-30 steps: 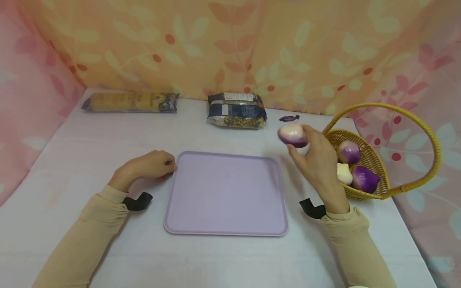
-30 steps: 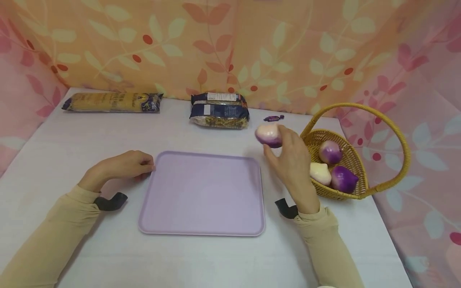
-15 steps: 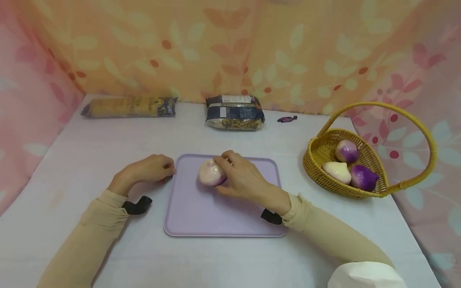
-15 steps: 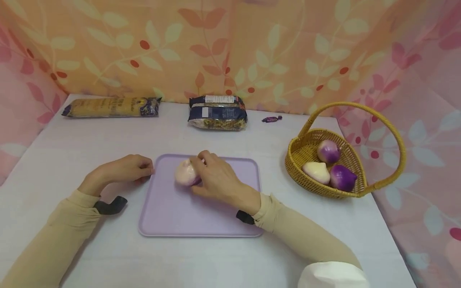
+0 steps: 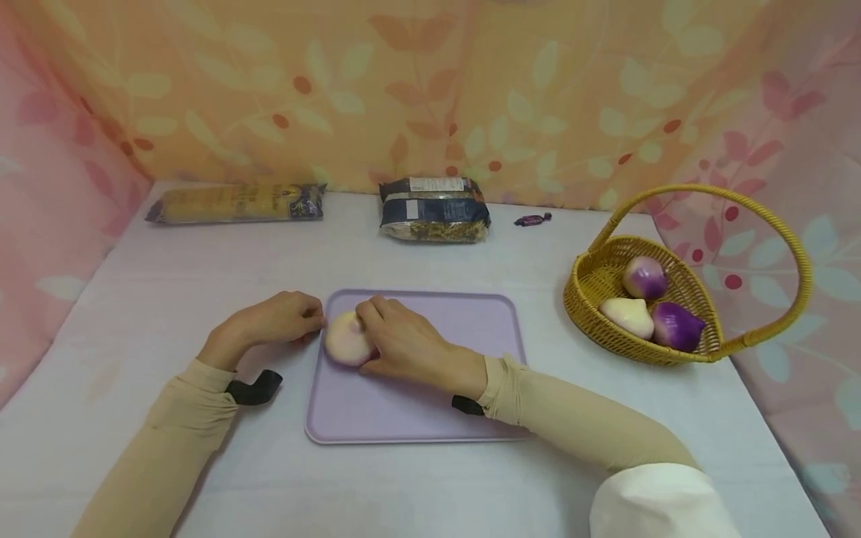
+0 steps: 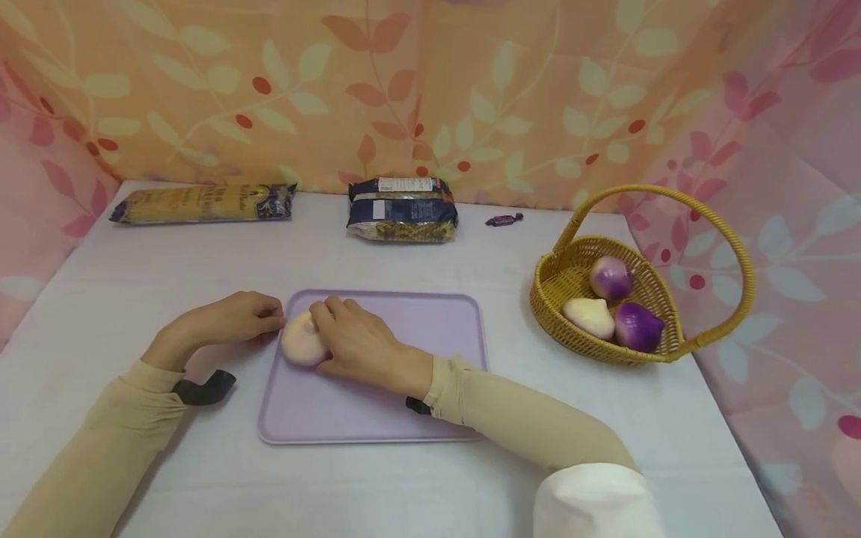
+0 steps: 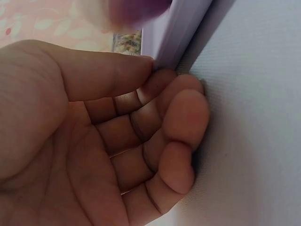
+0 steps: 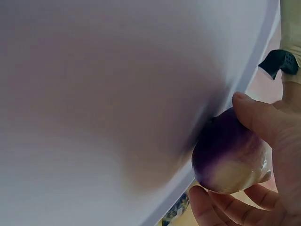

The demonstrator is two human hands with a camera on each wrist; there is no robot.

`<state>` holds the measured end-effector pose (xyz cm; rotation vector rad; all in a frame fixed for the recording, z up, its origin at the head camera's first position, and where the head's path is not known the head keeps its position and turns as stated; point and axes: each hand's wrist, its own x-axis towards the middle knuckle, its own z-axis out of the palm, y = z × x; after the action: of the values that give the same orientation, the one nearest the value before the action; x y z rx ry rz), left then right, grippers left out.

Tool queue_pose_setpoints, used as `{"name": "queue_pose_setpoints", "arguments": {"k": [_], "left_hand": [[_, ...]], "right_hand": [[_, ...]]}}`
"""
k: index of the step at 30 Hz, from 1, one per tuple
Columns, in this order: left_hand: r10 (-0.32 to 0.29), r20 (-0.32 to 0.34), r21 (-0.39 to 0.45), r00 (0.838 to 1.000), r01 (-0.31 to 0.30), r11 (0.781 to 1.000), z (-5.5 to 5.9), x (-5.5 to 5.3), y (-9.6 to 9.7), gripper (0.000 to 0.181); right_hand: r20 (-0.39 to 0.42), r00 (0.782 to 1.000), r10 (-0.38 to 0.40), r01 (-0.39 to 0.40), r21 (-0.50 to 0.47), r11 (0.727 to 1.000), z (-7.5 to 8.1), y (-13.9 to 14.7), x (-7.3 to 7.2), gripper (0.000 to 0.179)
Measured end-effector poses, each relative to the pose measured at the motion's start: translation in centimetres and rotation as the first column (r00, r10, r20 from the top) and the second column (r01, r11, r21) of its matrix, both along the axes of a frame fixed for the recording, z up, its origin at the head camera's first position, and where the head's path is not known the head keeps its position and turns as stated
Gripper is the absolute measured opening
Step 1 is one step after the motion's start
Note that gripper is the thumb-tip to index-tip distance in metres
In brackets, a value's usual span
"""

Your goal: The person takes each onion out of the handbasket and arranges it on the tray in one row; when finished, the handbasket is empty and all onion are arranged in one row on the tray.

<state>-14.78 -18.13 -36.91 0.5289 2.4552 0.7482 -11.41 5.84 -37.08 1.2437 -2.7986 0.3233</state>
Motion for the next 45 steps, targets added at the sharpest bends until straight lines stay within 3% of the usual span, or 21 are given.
{"name": "queue_pose_setpoints", "arguments": {"k": [6, 11, 15, 19, 22, 27, 30, 34, 37, 39, 42, 45], "left_hand": [[0.003, -0.013, 0.013, 1.0, -0.003, 1.0, -0.4, 0.0, 0.1, 0.02], [-0.004, -0.019, 0.011, 1.0, 0.004, 1.0, -0.2, 0.0, 0.0, 0.021], [0.002, -0.004, 0.012, 1.0, -0.002, 1.0, 0.1, 0.1, 0.0, 0.021], [-0.004, -0.007, 0.008, 1.0, 0.004, 1.0, 0.3, 0.0, -0.1, 0.021], [-0.007, -0.021, 0.002, 1.0, 0.007, 1.0, 0.4, -0.2, -0.1, 0.021], [0.0, -0.019, -0.006, 1.0, 0.0, 1.0, 0.6, -0.5, -0.1, 0.021], [-0.002, -0.018, -0.009, 1.0, 0.002, 1.0, 0.7, -0.5, 0.0, 0.021], [0.001, -0.012, -0.01, 1.0, -0.002, 1.0, 0.7, -0.5, -0.1, 0.022], [0.009, -0.005, -0.01, 1.0, -0.009, 1.0, 0.6, -0.4, -0.2, 0.022], [0.013, 0.001, -0.005, 1.0, -0.013, 1.0, 0.5, -0.3, -0.2, 0.021], [0.017, 0.006, 0.002, 1.0, -0.017, 1.0, 0.3, -0.2, -0.2, 0.022], [0.02, 0.013, 0.008, 1.0, -0.02, 1.0, 0.1, 0.0, -0.2, 0.022]], "right_hand": [[0.005, 1.0, 0.009, -0.009, 0.024, 1.0, 0.0, -0.8, 0.3, 0.078], [0.075, 0.997, -0.027, 0.029, -0.021, 0.999, 0.4, 0.8, 0.2, 0.09], [0.133, 0.985, -0.112, 0.122, -0.068, 0.99, 1.7, 3.9, -0.1, 0.088], [0.077, 0.961, -0.265, 0.272, -0.111, 0.956, 3.4, 9.1, -0.5, 0.067], [0.04, 0.91, -0.413, 0.415, -0.139, 0.899, 4.8, 14.0, -1.0, 0.049], [0.095, 0.775, -0.625, 0.632, -0.114, 0.767, 6.8, 22.5, -1.0, 0.049], [0.134, 0.699, -0.702, 0.71, -0.022, 0.703, 7.4, 26.5, -0.9, 0.058], [0.185, 0.641, -0.745, 0.727, 0.166, 0.666, 7.3, 29.7, -1.0, 0.07], [0.241, 0.637, -0.732, 0.677, 0.279, 0.681, 6.8, 30.5, -1.4, 0.076], [0.263, 0.65, -0.713, 0.638, 0.32, 0.7, 6.3, 30.4, -1.5, 0.076], [0.264, 0.676, -0.688, 0.608, 0.328, 0.723, 5.8, 30.2, -1.7, 0.071], [0.255, 0.683, -0.684, 0.604, 0.329, 0.726, 5.7, 30.0, -1.8, 0.068]]}}
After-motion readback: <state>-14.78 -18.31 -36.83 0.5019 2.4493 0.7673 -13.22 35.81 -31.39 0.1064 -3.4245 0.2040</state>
